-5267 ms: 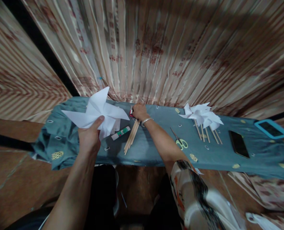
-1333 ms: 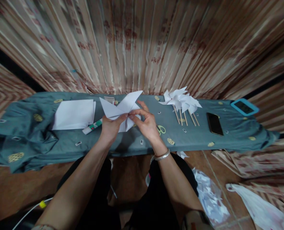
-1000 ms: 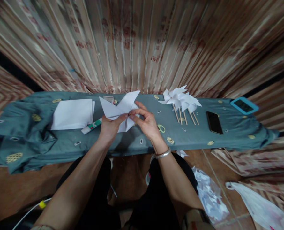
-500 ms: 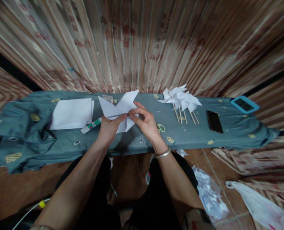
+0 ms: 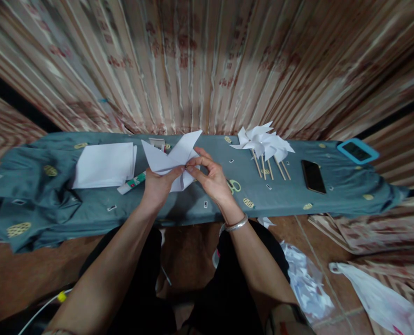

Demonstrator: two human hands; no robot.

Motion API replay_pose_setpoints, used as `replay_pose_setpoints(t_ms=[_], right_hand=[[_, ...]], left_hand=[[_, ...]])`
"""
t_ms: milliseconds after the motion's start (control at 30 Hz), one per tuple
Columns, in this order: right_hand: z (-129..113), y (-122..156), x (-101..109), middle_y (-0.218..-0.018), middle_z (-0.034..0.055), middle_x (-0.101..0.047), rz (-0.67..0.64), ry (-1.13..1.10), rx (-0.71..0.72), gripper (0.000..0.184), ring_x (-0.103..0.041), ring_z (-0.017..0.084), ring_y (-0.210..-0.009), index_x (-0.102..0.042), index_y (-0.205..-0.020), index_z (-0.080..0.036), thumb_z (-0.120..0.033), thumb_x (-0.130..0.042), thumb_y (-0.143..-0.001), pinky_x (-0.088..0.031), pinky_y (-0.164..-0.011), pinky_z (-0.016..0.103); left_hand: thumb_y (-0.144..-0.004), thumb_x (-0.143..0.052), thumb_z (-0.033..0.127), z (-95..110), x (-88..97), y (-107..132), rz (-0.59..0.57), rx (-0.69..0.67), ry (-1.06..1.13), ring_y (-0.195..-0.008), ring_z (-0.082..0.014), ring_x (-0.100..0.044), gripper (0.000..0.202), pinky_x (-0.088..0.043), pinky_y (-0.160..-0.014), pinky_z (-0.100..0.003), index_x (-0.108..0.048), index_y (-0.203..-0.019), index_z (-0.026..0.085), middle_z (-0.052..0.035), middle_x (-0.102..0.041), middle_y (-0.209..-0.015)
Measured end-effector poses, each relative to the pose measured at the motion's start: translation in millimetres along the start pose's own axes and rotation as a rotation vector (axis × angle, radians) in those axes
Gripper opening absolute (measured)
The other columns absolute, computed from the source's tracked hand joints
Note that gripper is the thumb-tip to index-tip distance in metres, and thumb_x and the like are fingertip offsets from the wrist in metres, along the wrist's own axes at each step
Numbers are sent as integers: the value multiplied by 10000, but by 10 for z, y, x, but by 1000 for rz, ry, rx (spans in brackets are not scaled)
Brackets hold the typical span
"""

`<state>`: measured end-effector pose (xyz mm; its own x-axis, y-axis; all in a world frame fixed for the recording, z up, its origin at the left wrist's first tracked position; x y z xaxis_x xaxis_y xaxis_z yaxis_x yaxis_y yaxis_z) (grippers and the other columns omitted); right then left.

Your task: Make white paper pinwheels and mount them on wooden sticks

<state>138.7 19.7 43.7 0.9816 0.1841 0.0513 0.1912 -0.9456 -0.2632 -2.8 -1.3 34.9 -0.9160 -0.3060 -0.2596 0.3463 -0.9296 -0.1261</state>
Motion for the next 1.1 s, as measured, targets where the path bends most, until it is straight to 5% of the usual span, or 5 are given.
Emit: replay_pose_setpoints(t_ms=[667, 867, 1100], right_hand=[[31, 6, -56, -1253, 31, -648, 43, -56, 12, 161, -465, 247, -1332, -693, -775, -249, -364, -776, -699, -290, -1151, 450], [34, -2, -41, -1387, 51, -559, 139, -7, -35, 529, -498, 253, -1301, -648, -1083, -264, -424, -834, -614, -323, -1134, 456], [-60, -23, 6, -1184, 44, -686, -44, -111, -78, 686, -619, 243, -1142, -557, -1213, -286, -422, -846, -606, -462, -1042, 443]], left_hand=[[-608, -819, 344, -57, 91, -26, -95, -49, -36, -772, -209, -704, 347, -567, -749, -315, -727, -859, 124, -63, -762, -841], [-613, -817, 343, -27, 96, -7, -83, -19, -49, -781, -210, -704, 361, -567, -771, -325, -728, -883, 121, -65, -762, -858], [-602, -820, 346, -46, 103, 5, -102, -8, -48, -792, -214, -703, 365, -559, -777, -321, -723, -877, 126, -66, -758, -851]])
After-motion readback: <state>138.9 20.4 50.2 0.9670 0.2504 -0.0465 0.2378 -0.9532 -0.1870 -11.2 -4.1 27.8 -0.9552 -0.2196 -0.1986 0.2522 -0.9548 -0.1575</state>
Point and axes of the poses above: each hand's wrist, its own y-axis away from the middle knuckle, its own x-axis out of the back of the hand, z = x × y, the point moved 1 cm from there along -y, towards the middle knuckle
